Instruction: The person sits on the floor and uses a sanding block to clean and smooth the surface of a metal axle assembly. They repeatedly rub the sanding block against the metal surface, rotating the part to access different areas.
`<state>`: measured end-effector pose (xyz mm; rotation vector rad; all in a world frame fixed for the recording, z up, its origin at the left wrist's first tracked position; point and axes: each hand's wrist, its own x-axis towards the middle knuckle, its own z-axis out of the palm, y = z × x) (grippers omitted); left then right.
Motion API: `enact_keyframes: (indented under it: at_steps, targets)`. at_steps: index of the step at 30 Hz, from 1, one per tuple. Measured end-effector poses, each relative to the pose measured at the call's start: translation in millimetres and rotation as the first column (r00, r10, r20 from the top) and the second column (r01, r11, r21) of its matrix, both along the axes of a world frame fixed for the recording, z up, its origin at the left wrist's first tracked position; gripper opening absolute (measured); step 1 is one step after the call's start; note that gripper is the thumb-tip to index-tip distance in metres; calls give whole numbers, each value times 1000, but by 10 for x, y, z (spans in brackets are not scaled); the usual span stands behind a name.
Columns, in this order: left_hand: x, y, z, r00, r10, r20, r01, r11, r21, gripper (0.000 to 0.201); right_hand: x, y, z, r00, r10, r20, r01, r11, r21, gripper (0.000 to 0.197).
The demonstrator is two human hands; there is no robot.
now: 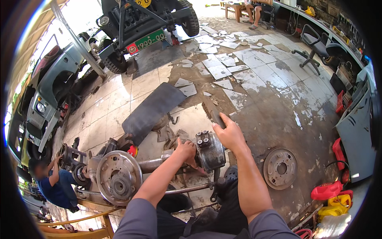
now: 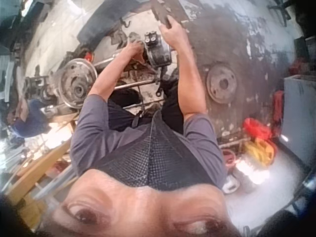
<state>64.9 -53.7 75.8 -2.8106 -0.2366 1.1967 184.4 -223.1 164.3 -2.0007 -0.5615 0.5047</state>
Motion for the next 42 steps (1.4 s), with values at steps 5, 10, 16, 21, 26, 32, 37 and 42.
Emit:
enact_keyframes:
  at_steps: [5,10,16,21,26,32,37,42]
  targets:
    - [-285,-169,0,986,-54,155,49,998,34,128,57,1,-80,1000,-18,13,17,1000,16,64]
    - [-161,-70,-92,988,-7,151,-5,997,77,129,-37,57,-15,999,32,34,-32,999,-3,65]
    - [-570,-445,-137,930,-142,340,56,966,251,124,44,-12,-34,1000,-4,14,4,1000,-1,65]
    - [-430,-483,-159,958,-32,287,-43,966,253,122,-10,26,0,1000,24,3,-24,1000,9,64]
    - [-554,-645,-177,939,-66,337,-36,957,286,112,12,-23,-16,1000,27,-14,-27,1000,-2,65]
    - [-565,-671,-274,921,-30,389,-101,944,313,121,-12,-8,-3,999,34,19,-34,999,-2,67]
    - [-501,-684,-303,938,-23,346,-110,926,361,113,-12,-13,-23,999,40,-9,-40,999,0,67]
    - [-773,-812,-526,908,-53,416,-112,925,363,93,-29,54,-34,999,30,31,-30,1000,4,68]
